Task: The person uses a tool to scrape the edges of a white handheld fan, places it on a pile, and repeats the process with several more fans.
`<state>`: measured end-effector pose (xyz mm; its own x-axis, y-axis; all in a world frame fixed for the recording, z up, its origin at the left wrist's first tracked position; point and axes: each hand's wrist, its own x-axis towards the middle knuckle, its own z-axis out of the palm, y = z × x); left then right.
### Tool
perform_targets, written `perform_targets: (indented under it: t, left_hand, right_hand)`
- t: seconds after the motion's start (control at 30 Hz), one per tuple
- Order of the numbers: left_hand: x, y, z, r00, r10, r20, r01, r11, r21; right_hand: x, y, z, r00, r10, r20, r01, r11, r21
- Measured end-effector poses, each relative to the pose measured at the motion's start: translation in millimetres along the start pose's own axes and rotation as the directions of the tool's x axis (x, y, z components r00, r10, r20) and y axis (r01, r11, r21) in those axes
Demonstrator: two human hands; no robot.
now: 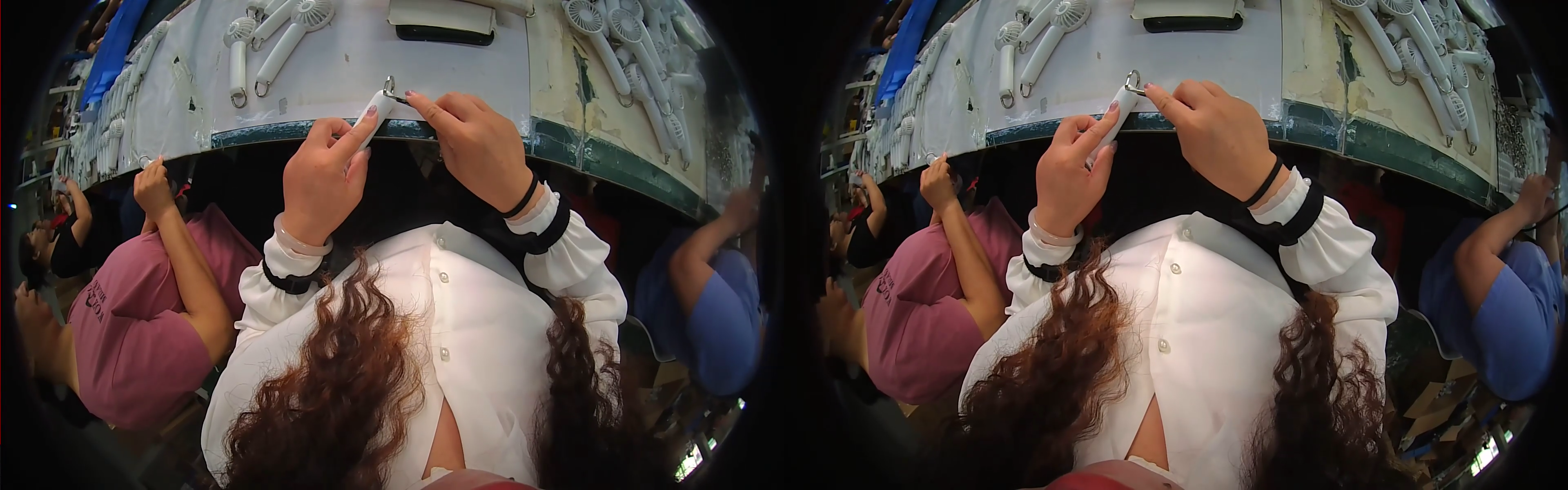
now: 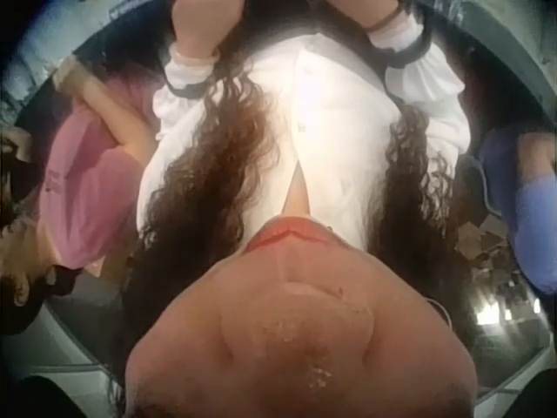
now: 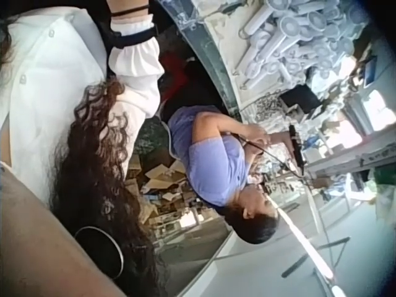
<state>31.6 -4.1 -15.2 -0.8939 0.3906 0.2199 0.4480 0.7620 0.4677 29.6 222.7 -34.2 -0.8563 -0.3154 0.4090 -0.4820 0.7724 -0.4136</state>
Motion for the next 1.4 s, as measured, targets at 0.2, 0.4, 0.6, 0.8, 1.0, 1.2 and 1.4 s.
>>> perform_targets:
  t: [0.2,0.4,0.6,0.8,1.0,1.2,1.4]
  left_hand:
    - [0,1,0,1.000,0.021,0.001,-0.021,1.000,0.022]
    - [-5,1,0,1.000,-0.007,-0.012,0.008,1.000,0.006]
    - [7,-14,0,0.999,0.025,0.046,-0.016,0.981,-0.191]
    - [17,-12,-19,0.891,-0.014,0.453,0.441,0.258,-0.860]
    - [40,-9,-6,0.861,0.137,0.490,0.504,-0.098,-0.858]
    - [44,6,-20,0.908,0.167,0.384,0.415,-0.483,-0.771]
    - [48,0,-3,0.996,0.078,-0.035,-0.073,0.572,-0.817]
  right_hand:
    - [2,-5,-6,0.999,-0.018,0.044,0.020,0.999,-0.047]
    - [5,-17,-11,0.995,-0.093,-0.027,0.079,0.941,-0.330]
    - [14,15,-23,0.985,0.012,-0.170,-0.056,0.965,-0.257]
    - [36,15,-10,0.884,0.339,0.322,-0.429,0.311,0.848]
    - [35,24,-1,0.852,0.439,0.285,-0.443,0.314,0.840]
    - [41,33,19,0.869,0.446,0.214,-0.426,0.452,0.784]
    - [51,32,26,0.888,0.385,0.249,-0.424,0.480,0.768]
